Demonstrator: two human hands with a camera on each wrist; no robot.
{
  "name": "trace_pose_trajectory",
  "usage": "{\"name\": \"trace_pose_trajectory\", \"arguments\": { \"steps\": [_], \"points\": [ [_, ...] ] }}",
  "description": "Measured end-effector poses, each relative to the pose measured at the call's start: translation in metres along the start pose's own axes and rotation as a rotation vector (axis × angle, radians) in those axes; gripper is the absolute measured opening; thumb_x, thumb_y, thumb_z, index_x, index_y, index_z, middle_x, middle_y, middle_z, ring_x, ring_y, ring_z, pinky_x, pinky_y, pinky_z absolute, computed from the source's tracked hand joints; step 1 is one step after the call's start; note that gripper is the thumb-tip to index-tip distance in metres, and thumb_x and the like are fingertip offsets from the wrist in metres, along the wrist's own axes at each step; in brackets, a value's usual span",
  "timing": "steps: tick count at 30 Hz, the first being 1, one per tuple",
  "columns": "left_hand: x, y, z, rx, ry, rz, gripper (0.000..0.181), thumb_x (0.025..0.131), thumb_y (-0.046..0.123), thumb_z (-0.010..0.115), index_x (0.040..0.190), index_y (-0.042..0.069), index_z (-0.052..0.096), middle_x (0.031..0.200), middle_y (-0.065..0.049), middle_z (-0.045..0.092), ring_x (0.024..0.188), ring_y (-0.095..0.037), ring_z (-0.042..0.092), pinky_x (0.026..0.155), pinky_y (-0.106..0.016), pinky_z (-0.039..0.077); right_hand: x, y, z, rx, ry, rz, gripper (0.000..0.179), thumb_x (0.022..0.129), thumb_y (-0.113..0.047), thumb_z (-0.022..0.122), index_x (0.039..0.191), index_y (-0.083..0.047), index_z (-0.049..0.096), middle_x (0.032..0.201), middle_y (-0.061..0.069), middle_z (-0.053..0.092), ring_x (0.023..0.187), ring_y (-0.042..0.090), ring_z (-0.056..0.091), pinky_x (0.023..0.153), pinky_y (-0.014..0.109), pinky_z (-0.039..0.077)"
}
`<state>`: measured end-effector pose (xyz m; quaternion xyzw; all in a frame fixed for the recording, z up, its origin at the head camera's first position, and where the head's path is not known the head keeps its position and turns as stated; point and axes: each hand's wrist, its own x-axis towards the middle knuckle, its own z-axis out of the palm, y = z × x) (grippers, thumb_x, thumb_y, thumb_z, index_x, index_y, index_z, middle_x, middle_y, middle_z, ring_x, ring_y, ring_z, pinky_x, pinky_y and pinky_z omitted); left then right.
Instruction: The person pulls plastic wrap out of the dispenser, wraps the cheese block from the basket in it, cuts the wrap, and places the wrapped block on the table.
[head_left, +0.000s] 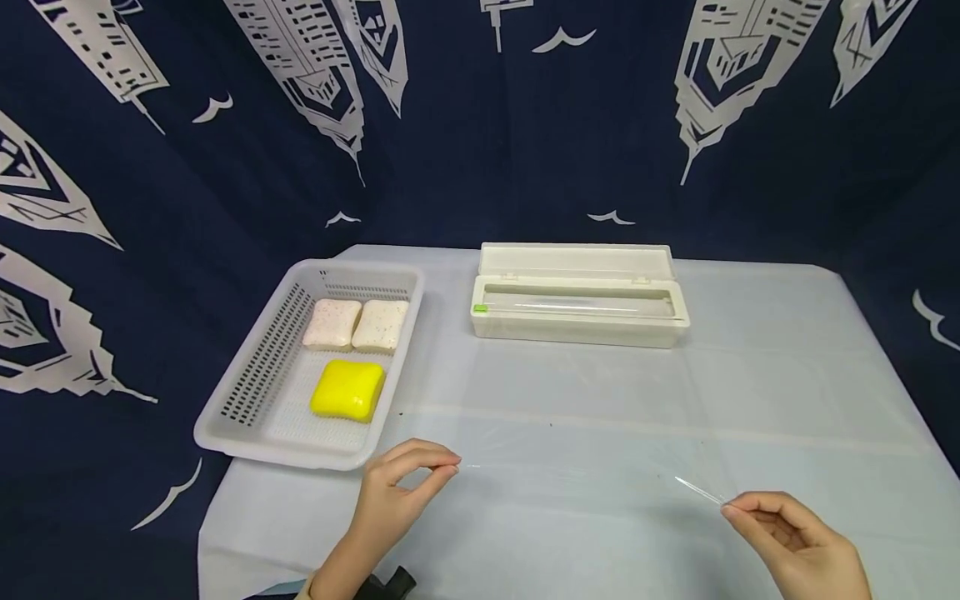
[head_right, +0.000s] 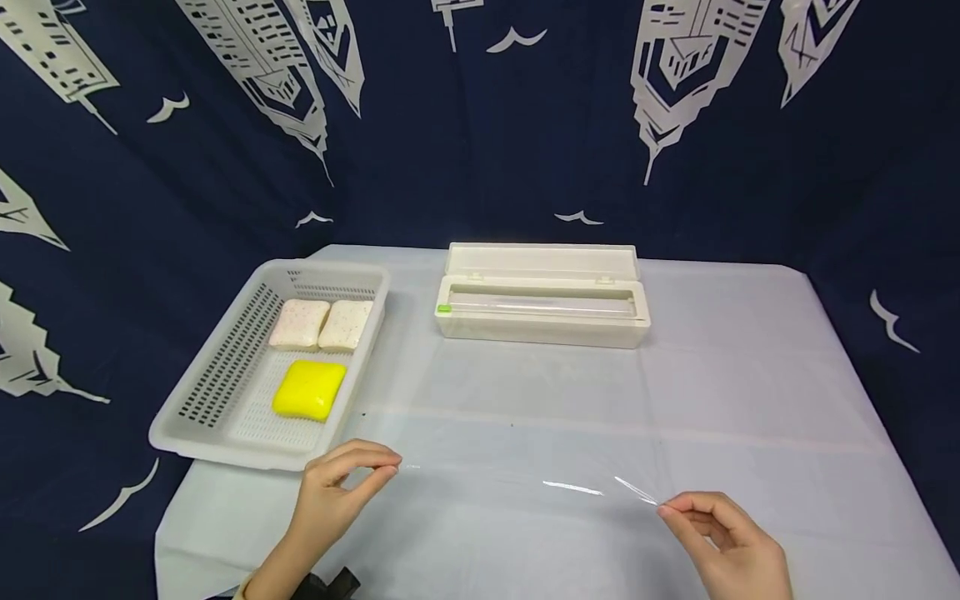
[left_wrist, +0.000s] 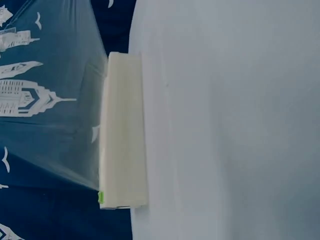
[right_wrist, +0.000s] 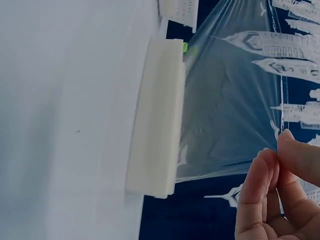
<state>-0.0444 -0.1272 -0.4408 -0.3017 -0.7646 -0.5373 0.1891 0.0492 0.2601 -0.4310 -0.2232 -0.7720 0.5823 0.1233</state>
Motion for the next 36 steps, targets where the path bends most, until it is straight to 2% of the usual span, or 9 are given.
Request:
{"name": "trace_pose_trajectory", "arguments": {
  "steps": [5, 8, 10, 13, 16, 20, 24, 29, 36],
  "points": [
    [-0.017, -0.003, 0.006, -0.033, -0.009, 0.009, 0.027, 0.073, -0.01, 0.079, 0.091, 0.009, 0.077, 0.085, -0.006, 0.073, 0.079, -0.013, 0.069, 0.074, -0.018, 0.056, -0.004, 0.016, 0.002, -0.114, -0.005, -0.105, 0.013, 0.082, 0.008, 0.073, 0.094, 0.008, 0.068, 0.079, -0.009, 0.071, 0.07, 0.004, 0.068, 0.064, 0.012, 0.053],
    [-0.025, -0.007, 0.01, -0.017, 0.006, -0.076, 0.022, 0.074, -0.008, 0.079, 0.089, 0.009, 0.077, 0.084, -0.005, 0.073, 0.078, -0.011, 0.069, 0.071, -0.017, 0.056, -0.001, 0.024, 0.003, -0.283, -0.033, -0.015, 0.015, 0.086, -0.008, 0.076, 0.096, 0.002, 0.071, 0.077, -0.012, 0.07, 0.068, 0.003, 0.066, 0.061, 0.014, 0.052],
    [-0.03, -0.009, 0.014, 0.006, 0.015, -0.18, 0.017, 0.077, -0.003, 0.08, 0.088, 0.009, 0.077, 0.083, -0.004, 0.073, 0.076, -0.009, 0.068, 0.069, -0.018, 0.056, 0.002, 0.031, 0.004, -0.342, -0.1, 0.103, 0.022, 0.087, -0.022, 0.076, 0.098, -0.003, 0.072, 0.078, -0.011, 0.07, 0.068, 0.004, 0.065, 0.06, 0.017, 0.051],
    [-0.034, -0.014, 0.021, 0.035, 0.013, -0.404, 0.005, 0.082, 0.009, 0.078, 0.086, 0.012, 0.077, 0.083, 0.0, 0.074, 0.074, -0.004, 0.068, 0.066, -0.018, 0.057, 0.01, 0.039, 0.005, -0.404, -0.224, 0.238, 0.033, 0.088, -0.038, 0.074, 0.102, -0.008, 0.072, 0.08, -0.011, 0.072, 0.071, 0.0, 0.063, 0.061, 0.019, 0.049],
    [-0.037, -0.017, 0.027, 0.045, -0.002, -0.611, 0.007, 0.084, 0.019, 0.078, 0.082, 0.012, 0.076, 0.079, 0.002, 0.074, 0.069, -0.003, 0.068, 0.063, -0.019, 0.057, 0.016, 0.046, 0.009, -0.46, -0.292, 0.247, 0.034, 0.088, -0.041, 0.072, 0.104, -0.011, 0.072, 0.083, -0.012, 0.073, 0.072, -0.007, 0.059, 0.064, 0.018, 0.047],
    [-0.039, -0.021, 0.033, 0.025, -0.017, -0.755, 0.012, 0.083, 0.018, 0.079, 0.079, 0.008, 0.074, 0.073, -0.004, 0.074, 0.064, -0.009, 0.07, 0.058, -0.02, 0.056, 0.021, 0.052, 0.013, -0.509, -0.325, 0.243, 0.038, 0.088, -0.042, 0.073, 0.104, -0.007, 0.071, 0.084, -0.01, 0.074, 0.071, -0.01, 0.057, 0.065, 0.017, 0.048],
    [-0.041, -0.025, 0.038, 0.039, -0.032, -0.796, 0.009, 0.082, 0.011, 0.079, 0.08, 0.005, 0.073, 0.072, -0.005, 0.074, 0.063, -0.01, 0.069, 0.057, -0.018, 0.055, 0.024, 0.054, 0.017, -0.501, -0.336, 0.304, 0.043, 0.088, -0.045, 0.072, 0.104, -0.005, 0.071, 0.084, -0.009, 0.074, 0.07, -0.008, 0.057, 0.065, 0.017, 0.048],
    [-0.042, -0.031, 0.044, 0.093, 0.003, -0.818, 0.013, 0.081, 0.006, 0.078, 0.081, 0.004, 0.065, 0.071, -0.004, 0.073, 0.062, -0.007, 0.068, 0.056, -0.016, 0.054, 0.024, 0.054, 0.023, -0.512, -0.302, 0.357, 0.049, 0.086, -0.058, 0.068, 0.096, -0.011, 0.073, 0.076, -0.011, 0.071, 0.068, -0.002, 0.056, 0.064, 0.019, 0.044],
    [-0.047, -0.035, 0.048, 0.132, -0.03, -0.837, 0.022, 0.081, 0.006, 0.078, 0.09, 0.003, 0.058, 0.072, -0.005, 0.072, 0.06, -0.005, 0.066, 0.056, -0.016, 0.052, 0.025, 0.06, 0.029, -0.545, -0.301, 0.286, 0.045, 0.084, -0.046, 0.075, 0.1, -0.004, 0.069, 0.075, -0.008, 0.071, 0.064, -0.002, 0.057, 0.059, 0.02, 0.046]
  ]
}}
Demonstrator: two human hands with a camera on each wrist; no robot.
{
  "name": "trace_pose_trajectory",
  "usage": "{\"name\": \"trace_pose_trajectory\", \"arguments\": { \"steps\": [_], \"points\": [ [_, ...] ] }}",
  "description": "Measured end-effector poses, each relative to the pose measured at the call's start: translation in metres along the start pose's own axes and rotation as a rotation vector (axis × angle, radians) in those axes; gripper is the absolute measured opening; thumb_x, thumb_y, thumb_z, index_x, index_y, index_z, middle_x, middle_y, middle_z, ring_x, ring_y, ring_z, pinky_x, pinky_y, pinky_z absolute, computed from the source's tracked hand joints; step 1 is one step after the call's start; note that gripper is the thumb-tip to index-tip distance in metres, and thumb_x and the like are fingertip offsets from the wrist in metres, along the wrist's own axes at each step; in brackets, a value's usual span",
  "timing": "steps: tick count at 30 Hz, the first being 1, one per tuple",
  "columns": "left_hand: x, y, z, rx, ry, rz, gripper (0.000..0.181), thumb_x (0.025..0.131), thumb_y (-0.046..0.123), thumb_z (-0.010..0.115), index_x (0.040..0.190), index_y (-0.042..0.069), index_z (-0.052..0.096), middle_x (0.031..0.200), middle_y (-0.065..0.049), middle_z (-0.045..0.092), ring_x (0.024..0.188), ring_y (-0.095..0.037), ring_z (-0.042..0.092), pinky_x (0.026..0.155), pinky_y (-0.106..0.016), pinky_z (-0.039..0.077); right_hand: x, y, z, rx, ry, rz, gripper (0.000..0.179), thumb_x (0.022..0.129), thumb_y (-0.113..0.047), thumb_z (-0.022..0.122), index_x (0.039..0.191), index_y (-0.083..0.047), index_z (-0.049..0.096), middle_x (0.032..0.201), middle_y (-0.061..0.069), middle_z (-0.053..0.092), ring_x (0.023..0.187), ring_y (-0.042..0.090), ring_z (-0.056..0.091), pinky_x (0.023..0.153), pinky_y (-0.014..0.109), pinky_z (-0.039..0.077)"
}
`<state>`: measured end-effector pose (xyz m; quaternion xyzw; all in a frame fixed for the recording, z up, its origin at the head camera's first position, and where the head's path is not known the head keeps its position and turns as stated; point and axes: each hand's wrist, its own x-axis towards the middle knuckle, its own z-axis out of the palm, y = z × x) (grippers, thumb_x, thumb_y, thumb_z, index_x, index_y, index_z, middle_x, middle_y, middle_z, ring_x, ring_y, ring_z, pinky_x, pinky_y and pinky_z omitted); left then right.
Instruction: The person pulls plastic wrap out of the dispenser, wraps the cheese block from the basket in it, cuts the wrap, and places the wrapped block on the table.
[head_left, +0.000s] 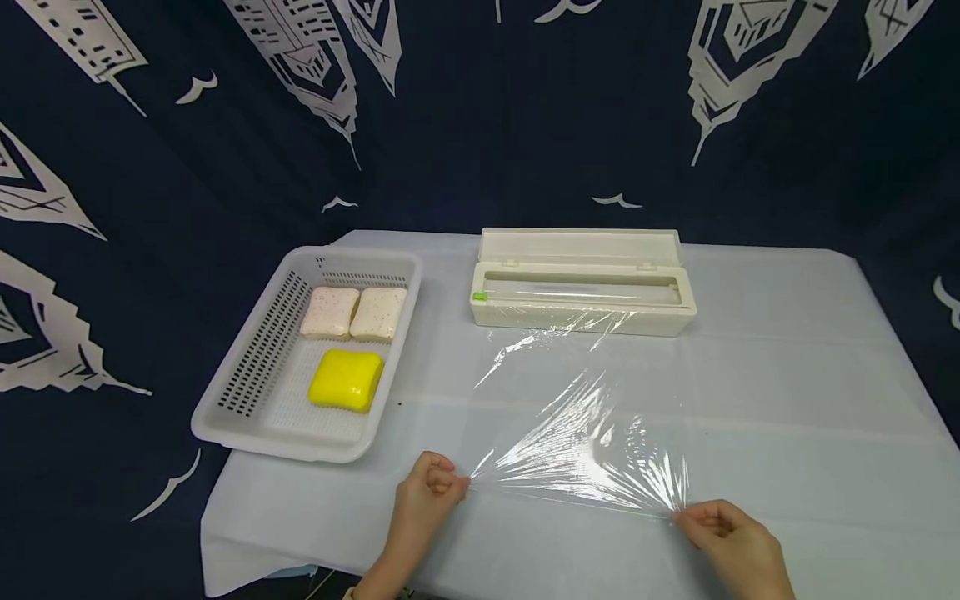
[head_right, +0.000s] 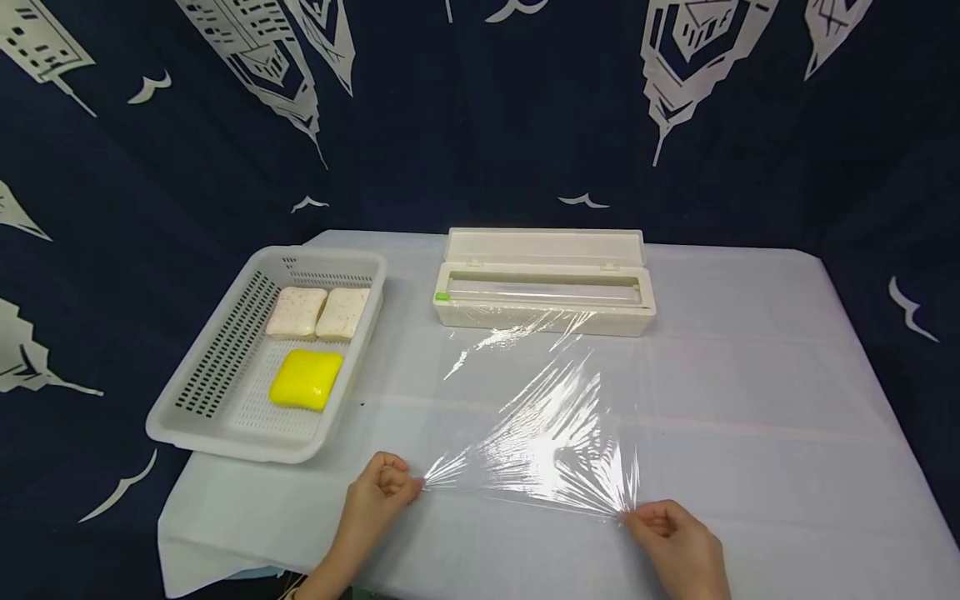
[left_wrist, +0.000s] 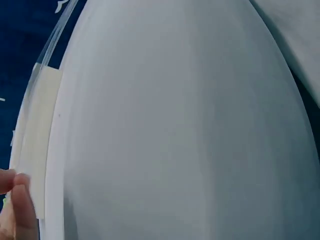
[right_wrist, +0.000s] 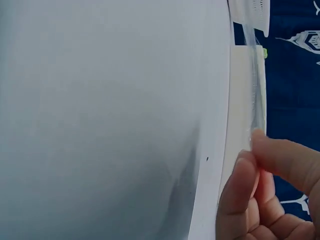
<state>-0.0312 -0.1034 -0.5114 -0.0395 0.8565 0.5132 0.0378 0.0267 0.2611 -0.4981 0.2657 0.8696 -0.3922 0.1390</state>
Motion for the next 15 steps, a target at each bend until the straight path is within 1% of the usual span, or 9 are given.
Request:
{"name": "trace_pose_trajectory", "arguments": {
  "steps": [2, 4, 7, 9, 11, 15],
  "points": [
    [0.0, 0.0, 0.001, 0.027, -0.026, -0.004, 0.018, 0.082, 0.007, 0.076, 0.09, 0.004, 0.06, 0.071, -0.003, 0.072, 0.059, -0.003, 0.064, 0.055, -0.016, 0.051, 0.0, 0.001, 0.002, -0.009, 0.034, -0.018, 0.041, 0.084, -0.04, 0.077, 0.1, -0.004, 0.068, 0.076, -0.007, 0.071, 0.063, -0.003, 0.056, 0.058, 0.019, 0.047],
    [-0.001, -0.001, 0.003, 0.053, -0.049, -0.001, 0.012, 0.083, 0.007, 0.074, 0.087, 0.005, 0.063, 0.069, 0.0, 0.071, 0.058, -0.001, 0.062, 0.054, -0.016, 0.05, 0.0, 0.002, 0.005, -0.021, 0.089, -0.069, 0.033, 0.085, -0.033, 0.077, 0.098, -0.004, 0.067, 0.077, -0.003, 0.072, 0.062, -0.007, 0.055, 0.057, 0.018, 0.047],
    [-0.001, -0.002, 0.006, 0.123, -0.063, 0.024, 0.009, 0.083, 0.007, 0.073, 0.082, 0.008, 0.065, 0.066, 0.004, 0.068, 0.056, 0.002, 0.056, 0.053, -0.016, 0.048, 0.0, 0.004, 0.011, -0.06, 0.193, -0.168, 0.021, 0.085, -0.023, 0.077, 0.092, -0.006, 0.068, 0.077, 0.0, 0.072, 0.061, -0.012, 0.052, 0.056, 0.018, 0.047],
    [-0.001, -0.002, 0.008, 0.168, -0.066, 0.037, 0.01, 0.083, 0.007, 0.074, 0.081, 0.009, 0.065, 0.065, 0.005, 0.066, 0.055, 0.003, 0.053, 0.052, -0.016, 0.046, 0.0, 0.005, 0.015, -0.087, 0.245, -0.23, 0.016, 0.084, -0.018, 0.077, 0.089, -0.006, 0.067, 0.076, 0.002, 0.072, 0.06, -0.012, 0.05, 0.055, 0.018, 0.046],
    [-0.001, -0.003, 0.01, 0.206, -0.067, 0.046, 0.01, 0.082, 0.006, 0.075, 0.08, 0.01, 0.065, 0.065, 0.006, 0.064, 0.055, 0.003, 0.05, 0.051, -0.016, 0.045, 0.001, 0.006, 0.017, -0.117, 0.269, -0.256, 0.014, 0.083, -0.015, 0.077, 0.088, -0.006, 0.067, 0.074, 0.001, 0.07, 0.059, -0.01, 0.051, 0.055, 0.019, 0.045],
    [-0.001, -0.004, 0.012, 0.246, -0.069, 0.058, 0.011, 0.082, 0.006, 0.075, 0.079, 0.01, 0.065, 0.065, 0.007, 0.061, 0.056, 0.003, 0.047, 0.051, -0.016, 0.043, 0.002, 0.004, 0.019, -0.157, 0.249, -0.256, 0.014, 0.081, -0.01, 0.075, 0.089, -0.003, 0.068, 0.073, 0.0, 0.068, 0.061, 0.0, 0.055, 0.055, 0.02, 0.045]
  ]
}}
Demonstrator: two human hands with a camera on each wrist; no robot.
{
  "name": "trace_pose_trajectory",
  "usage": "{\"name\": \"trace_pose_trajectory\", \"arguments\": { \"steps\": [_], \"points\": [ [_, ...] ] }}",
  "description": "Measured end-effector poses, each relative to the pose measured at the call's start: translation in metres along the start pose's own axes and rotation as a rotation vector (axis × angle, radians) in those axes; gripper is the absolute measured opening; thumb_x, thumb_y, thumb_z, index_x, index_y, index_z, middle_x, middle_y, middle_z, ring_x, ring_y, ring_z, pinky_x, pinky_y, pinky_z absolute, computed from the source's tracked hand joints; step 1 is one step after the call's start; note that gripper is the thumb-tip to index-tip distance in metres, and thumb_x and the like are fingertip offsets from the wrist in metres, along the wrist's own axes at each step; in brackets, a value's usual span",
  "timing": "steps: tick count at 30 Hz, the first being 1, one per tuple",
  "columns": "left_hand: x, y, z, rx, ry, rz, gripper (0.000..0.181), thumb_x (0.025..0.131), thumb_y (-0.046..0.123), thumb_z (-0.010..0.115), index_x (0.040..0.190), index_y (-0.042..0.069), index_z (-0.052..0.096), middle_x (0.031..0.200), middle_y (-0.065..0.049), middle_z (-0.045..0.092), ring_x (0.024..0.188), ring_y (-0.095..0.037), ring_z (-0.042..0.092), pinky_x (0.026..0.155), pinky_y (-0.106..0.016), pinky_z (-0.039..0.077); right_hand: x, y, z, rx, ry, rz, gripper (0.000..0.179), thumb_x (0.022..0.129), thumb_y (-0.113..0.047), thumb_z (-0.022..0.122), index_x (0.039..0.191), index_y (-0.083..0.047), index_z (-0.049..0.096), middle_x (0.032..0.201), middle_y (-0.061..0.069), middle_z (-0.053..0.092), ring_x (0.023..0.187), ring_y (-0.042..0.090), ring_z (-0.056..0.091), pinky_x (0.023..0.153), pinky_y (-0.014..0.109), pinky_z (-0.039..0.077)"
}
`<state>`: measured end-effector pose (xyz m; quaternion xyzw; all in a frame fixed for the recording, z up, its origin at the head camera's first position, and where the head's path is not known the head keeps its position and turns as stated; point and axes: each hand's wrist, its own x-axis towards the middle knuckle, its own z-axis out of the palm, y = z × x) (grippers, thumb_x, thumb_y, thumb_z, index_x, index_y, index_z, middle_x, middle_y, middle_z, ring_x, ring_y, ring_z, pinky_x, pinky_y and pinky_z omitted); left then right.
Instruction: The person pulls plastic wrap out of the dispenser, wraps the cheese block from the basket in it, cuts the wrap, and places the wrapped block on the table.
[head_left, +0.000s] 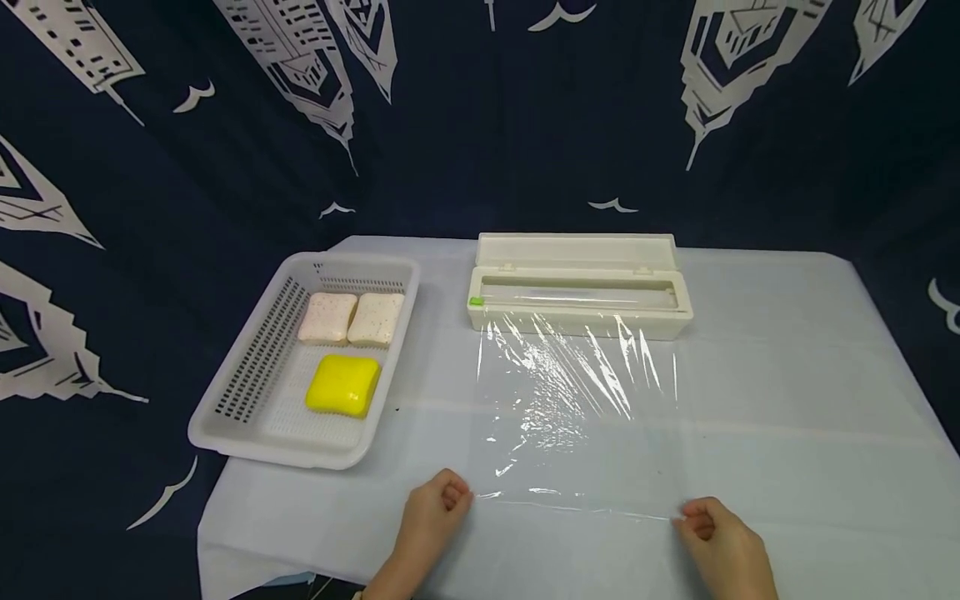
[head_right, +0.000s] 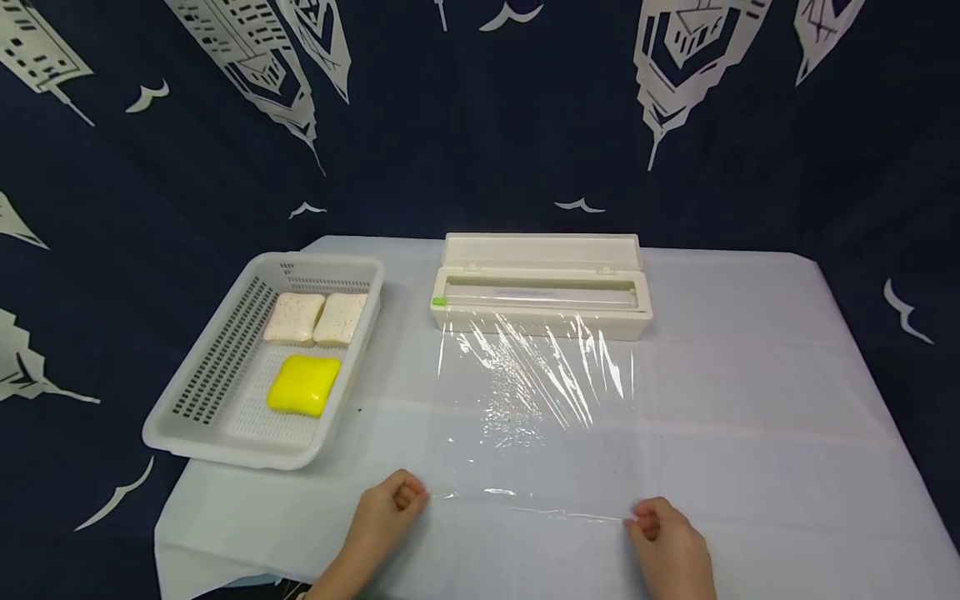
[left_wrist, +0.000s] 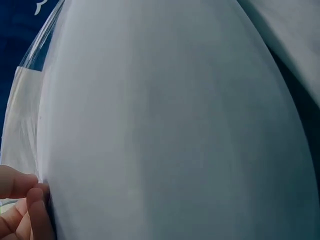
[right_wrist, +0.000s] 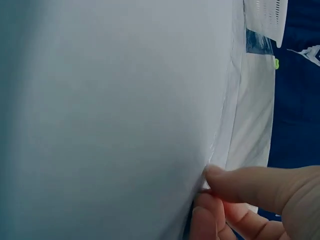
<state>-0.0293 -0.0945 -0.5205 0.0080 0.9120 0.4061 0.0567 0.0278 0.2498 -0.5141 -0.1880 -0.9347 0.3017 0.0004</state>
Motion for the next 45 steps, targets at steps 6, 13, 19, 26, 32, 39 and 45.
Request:
{"name": "trace_pose_trajectory", "arguments": {
  "steps": [6, 13, 19, 26, 32, 39, 45],
  "points": [
    [0.002, 0.0, 0.002, 0.022, 0.026, 0.007, 0.014, 0.081, 0.003, 0.074, 0.077, 0.01, 0.062, 0.064, 0.008, 0.056, 0.056, 0.003, 0.045, 0.051, -0.016, 0.043, 0.004, -0.005, -0.002, -0.024, -0.07, 0.03, 0.017, 0.08, -0.01, 0.075, 0.092, -0.002, 0.067, 0.074, 0.002, 0.067, 0.066, 0.011, 0.058, 0.057, 0.023, 0.044],
    [0.002, 0.0, 0.001, 0.026, 0.025, 0.034, 0.014, 0.081, 0.004, 0.074, 0.079, 0.01, 0.061, 0.064, 0.008, 0.054, 0.056, 0.004, 0.042, 0.051, -0.016, 0.041, 0.01, -0.007, -0.003, -0.047, -0.131, -0.012, 0.02, 0.081, -0.011, 0.076, 0.09, -0.003, 0.06, 0.076, 0.001, 0.066, 0.068, 0.014, 0.059, 0.059, 0.027, 0.045],
    [-0.001, 0.001, -0.001, 0.083, 0.054, 0.069, 0.017, 0.081, 0.008, 0.076, 0.081, 0.011, 0.06, 0.067, 0.009, 0.051, 0.059, 0.003, 0.042, 0.053, -0.017, 0.04, 0.013, -0.008, -0.001, -0.065, -0.175, -0.011, 0.02, 0.085, -0.02, 0.073, 0.091, -0.005, 0.061, 0.074, -0.001, 0.062, 0.066, 0.012, 0.055, 0.058, 0.027, 0.043],
    [-0.002, 0.006, -0.013, 0.142, 0.21, 0.095, 0.016, 0.081, 0.004, 0.075, 0.083, 0.012, 0.061, 0.075, 0.007, 0.05, 0.068, -0.002, 0.045, 0.059, -0.018, 0.043, 0.016, -0.012, 0.008, -0.068, -0.201, -0.039, 0.025, 0.082, -0.011, 0.075, 0.101, 0.001, 0.063, 0.077, 0.001, 0.064, 0.065, 0.014, 0.056, 0.058, 0.028, 0.044],
    [0.004, 0.017, -0.028, 0.122, 0.336, 0.168, 0.016, 0.083, 0.005, 0.075, 0.093, 0.011, 0.064, 0.087, 0.002, 0.06, 0.079, -0.011, 0.054, 0.066, -0.022, 0.049, 0.02, -0.015, 0.013, -0.052, -0.188, -0.01, 0.029, 0.082, -0.013, 0.075, 0.104, 0.002, 0.064, 0.077, 0.001, 0.066, 0.066, 0.014, 0.057, 0.059, 0.028, 0.044],
    [0.025, 0.036, -0.064, -0.009, 0.44, 0.246, 0.024, 0.085, 0.002, 0.073, 0.107, 0.004, 0.063, 0.106, -0.008, 0.064, 0.1, -0.023, 0.061, 0.081, -0.039, 0.054, 0.021, -0.009, 0.015, -0.044, -0.218, 0.021, 0.037, 0.084, -0.016, 0.073, 0.107, 0.009, 0.061, 0.077, 0.004, 0.066, 0.068, 0.015, 0.06, 0.058, 0.026, 0.046],
    [0.042, 0.049, -0.11, -0.055, 0.561, 0.347, 0.028, 0.085, -0.002, 0.071, 0.112, 0.001, 0.062, 0.112, -0.013, 0.065, 0.107, -0.027, 0.062, 0.087, -0.044, 0.053, 0.02, -0.009, 0.019, -0.039, -0.16, 0.051, 0.039, 0.082, -0.014, 0.074, 0.108, 0.011, 0.061, 0.075, 0.004, 0.065, 0.066, 0.015, 0.059, 0.057, 0.024, 0.043]
  ]
}}
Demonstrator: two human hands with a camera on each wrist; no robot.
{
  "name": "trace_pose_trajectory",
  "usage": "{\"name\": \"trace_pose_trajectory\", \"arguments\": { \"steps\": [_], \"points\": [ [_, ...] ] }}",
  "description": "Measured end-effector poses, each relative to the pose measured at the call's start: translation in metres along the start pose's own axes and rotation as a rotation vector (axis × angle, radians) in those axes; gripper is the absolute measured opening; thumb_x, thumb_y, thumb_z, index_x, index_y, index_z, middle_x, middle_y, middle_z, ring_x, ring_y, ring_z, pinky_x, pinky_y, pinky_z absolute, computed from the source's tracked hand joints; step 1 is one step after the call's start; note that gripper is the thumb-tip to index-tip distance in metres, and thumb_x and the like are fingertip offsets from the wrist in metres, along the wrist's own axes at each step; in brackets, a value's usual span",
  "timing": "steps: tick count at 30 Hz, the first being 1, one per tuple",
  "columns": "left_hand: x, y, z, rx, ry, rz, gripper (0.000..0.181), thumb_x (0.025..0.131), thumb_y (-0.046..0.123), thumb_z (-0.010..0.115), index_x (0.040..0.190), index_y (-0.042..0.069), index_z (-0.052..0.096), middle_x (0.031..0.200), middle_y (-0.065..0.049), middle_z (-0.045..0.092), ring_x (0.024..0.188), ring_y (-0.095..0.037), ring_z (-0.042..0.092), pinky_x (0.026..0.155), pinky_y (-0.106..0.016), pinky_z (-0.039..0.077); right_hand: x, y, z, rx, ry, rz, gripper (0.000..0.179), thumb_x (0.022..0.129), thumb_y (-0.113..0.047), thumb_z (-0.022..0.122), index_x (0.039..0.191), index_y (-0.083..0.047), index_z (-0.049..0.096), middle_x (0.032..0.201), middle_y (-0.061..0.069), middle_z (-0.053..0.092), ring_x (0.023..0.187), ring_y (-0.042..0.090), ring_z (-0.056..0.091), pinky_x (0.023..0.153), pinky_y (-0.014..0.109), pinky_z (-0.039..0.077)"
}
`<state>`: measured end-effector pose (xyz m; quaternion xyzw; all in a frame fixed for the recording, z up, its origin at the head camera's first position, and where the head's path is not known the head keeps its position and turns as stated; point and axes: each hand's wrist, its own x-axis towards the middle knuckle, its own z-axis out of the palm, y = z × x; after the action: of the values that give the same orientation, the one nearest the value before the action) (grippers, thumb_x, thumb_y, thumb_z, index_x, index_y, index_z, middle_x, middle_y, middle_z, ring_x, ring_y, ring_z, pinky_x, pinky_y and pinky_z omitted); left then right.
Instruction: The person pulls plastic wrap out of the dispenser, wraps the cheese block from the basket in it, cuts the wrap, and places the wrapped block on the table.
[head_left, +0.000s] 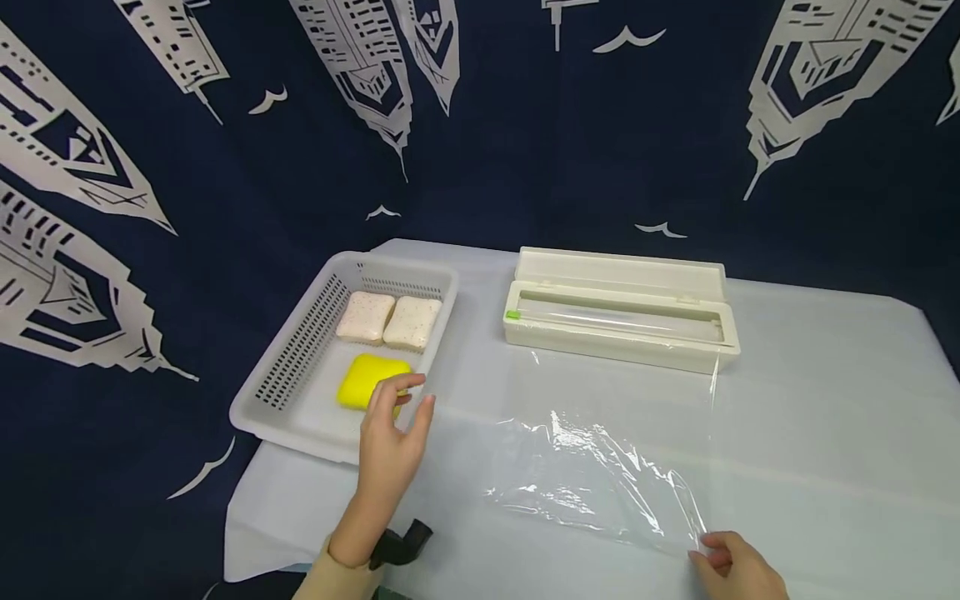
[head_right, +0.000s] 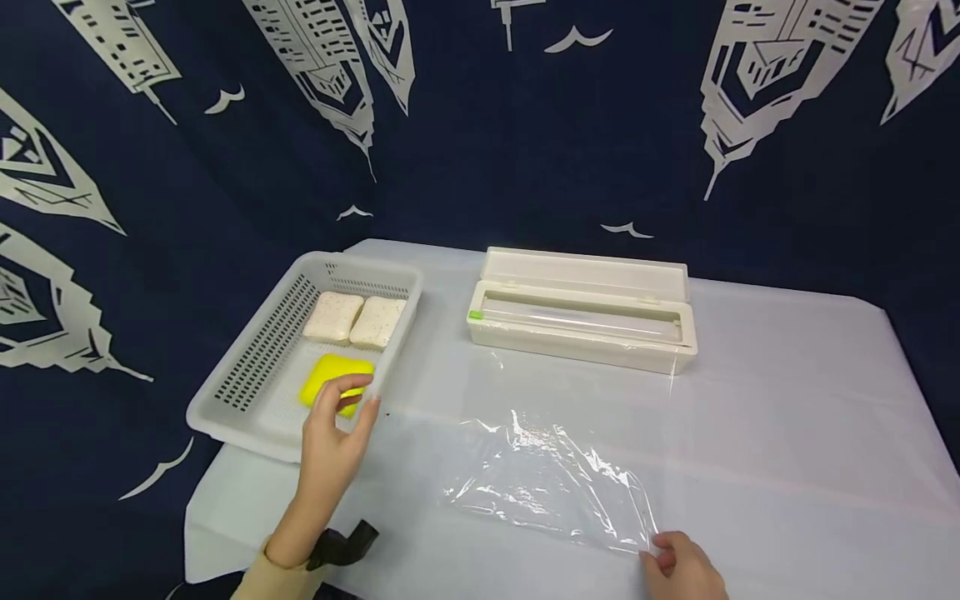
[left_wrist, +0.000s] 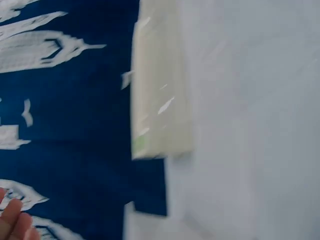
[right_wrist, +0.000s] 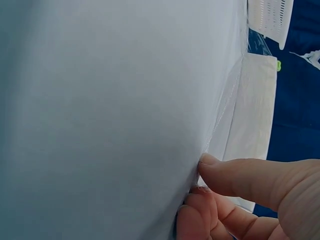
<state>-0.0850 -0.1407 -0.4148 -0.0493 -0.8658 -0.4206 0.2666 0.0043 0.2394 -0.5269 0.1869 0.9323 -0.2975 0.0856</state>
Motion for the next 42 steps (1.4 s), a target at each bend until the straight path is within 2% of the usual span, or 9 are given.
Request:
{"name": "trace_pose_trajectory", "arguments": {
  "steps": [4, 7, 12, 17, 22, 26, 30, 36, 42],
  "points": [
    [0.031, -0.003, -0.028, -0.017, -0.032, 0.0, 0.035, 0.086, -0.001, 0.07, 0.119, -0.001, 0.06, 0.119, -0.015, 0.062, 0.116, -0.03, 0.057, 0.099, -0.047, 0.049, 0.0, -0.002, 0.006, 0.006, 0.052, 0.036, 0.038, 0.079, -0.011, 0.076, 0.106, 0.012, 0.061, 0.072, 0.004, 0.063, 0.063, 0.015, 0.057, 0.055, 0.022, 0.04],
    [0.06, -0.012, -0.054, -0.021, -0.137, -0.04, 0.042, 0.089, 0.0, 0.068, 0.128, -0.001, 0.054, 0.131, -0.017, 0.056, 0.129, -0.031, 0.049, 0.108, -0.046, 0.042, 0.001, -0.003, 0.01, 0.016, 0.069, 0.072, 0.036, 0.078, -0.008, 0.077, 0.104, 0.012, 0.062, 0.07, 0.005, 0.061, 0.062, 0.016, 0.056, 0.052, 0.021, 0.039],
    [0.111, -0.046, -0.091, -0.078, -0.442, -0.159, 0.052, 0.094, 0.004, 0.064, 0.141, -0.002, 0.042, 0.148, -0.019, 0.042, 0.143, -0.034, 0.033, 0.118, -0.048, 0.031, 0.003, -0.002, 0.014, 0.027, 0.074, 0.085, 0.035, 0.077, -0.007, 0.077, 0.103, 0.011, 0.062, 0.069, 0.004, 0.061, 0.061, 0.015, 0.055, 0.049, 0.02, 0.039],
    [0.142, -0.091, -0.093, 0.006, -0.745, -0.291, 0.069, 0.092, 0.016, 0.069, 0.15, 0.007, 0.034, 0.161, -0.019, 0.02, 0.146, -0.045, 0.024, 0.117, -0.06, 0.025, 0.006, 0.004, 0.013, 0.023, 0.038, 0.099, 0.037, 0.079, -0.009, 0.076, 0.106, 0.013, 0.06, 0.07, 0.006, 0.062, 0.062, 0.016, 0.057, 0.049, 0.022, 0.041],
    [0.149, -0.126, -0.073, 0.148, -0.908, -0.339, 0.083, 0.083, 0.021, 0.076, 0.152, 0.009, 0.031, 0.161, -0.023, 0.019, 0.146, -0.047, 0.02, 0.115, -0.066, 0.02, 0.006, 0.008, 0.013, 0.031, 0.03, 0.099, 0.037, 0.08, -0.01, 0.076, 0.106, 0.012, 0.061, 0.07, 0.005, 0.062, 0.06, 0.015, 0.056, 0.049, 0.022, 0.04],
    [0.146, -0.137, -0.059, 0.24, -1.023, -0.389, 0.093, 0.076, 0.024, 0.081, 0.152, 0.006, 0.03, 0.158, -0.025, 0.025, 0.146, -0.045, 0.021, 0.117, -0.064, 0.018, 0.006, 0.006, 0.014, 0.045, 0.05, 0.084, 0.036, 0.08, -0.01, 0.077, 0.105, 0.011, 0.062, 0.068, 0.003, 0.062, 0.059, 0.012, 0.054, 0.048, 0.021, 0.039],
    [0.141, -0.145, -0.051, 0.346, -1.113, -0.39, 0.103, 0.072, 0.027, 0.085, 0.154, 0.006, 0.026, 0.16, -0.026, 0.018, 0.146, -0.047, 0.018, 0.117, -0.065, 0.016, 0.006, 0.005, 0.014, 0.055, 0.067, 0.082, 0.034, 0.079, -0.01, 0.077, 0.103, 0.01, 0.063, 0.067, 0.001, 0.062, 0.059, 0.011, 0.053, 0.048, 0.02, 0.039],
    [0.135, -0.159, -0.048, 0.356, -1.178, -0.419, 0.117, 0.069, 0.018, 0.089, 0.158, 0.009, 0.013, 0.162, -0.027, 0.008, 0.147, -0.047, 0.013, 0.117, -0.066, 0.014, 0.007, 0.007, 0.013, 0.059, 0.035, 0.088, 0.036, 0.08, -0.011, 0.076, 0.104, 0.011, 0.062, 0.069, 0.002, 0.062, 0.06, 0.012, 0.054, 0.049, 0.021, 0.04],
    [0.131, -0.161, -0.042, 0.359, -1.181, -0.478, 0.123, 0.066, 0.012, 0.09, 0.158, 0.009, 0.008, 0.162, -0.027, 0.01, 0.146, -0.048, 0.017, 0.117, -0.065, 0.015, 0.007, 0.009, 0.012, 0.053, 0.008, 0.092, 0.036, 0.081, -0.012, 0.075, 0.105, 0.011, 0.061, 0.071, 0.002, 0.062, 0.062, 0.013, 0.054, 0.05, 0.021, 0.04]
  ]
}}
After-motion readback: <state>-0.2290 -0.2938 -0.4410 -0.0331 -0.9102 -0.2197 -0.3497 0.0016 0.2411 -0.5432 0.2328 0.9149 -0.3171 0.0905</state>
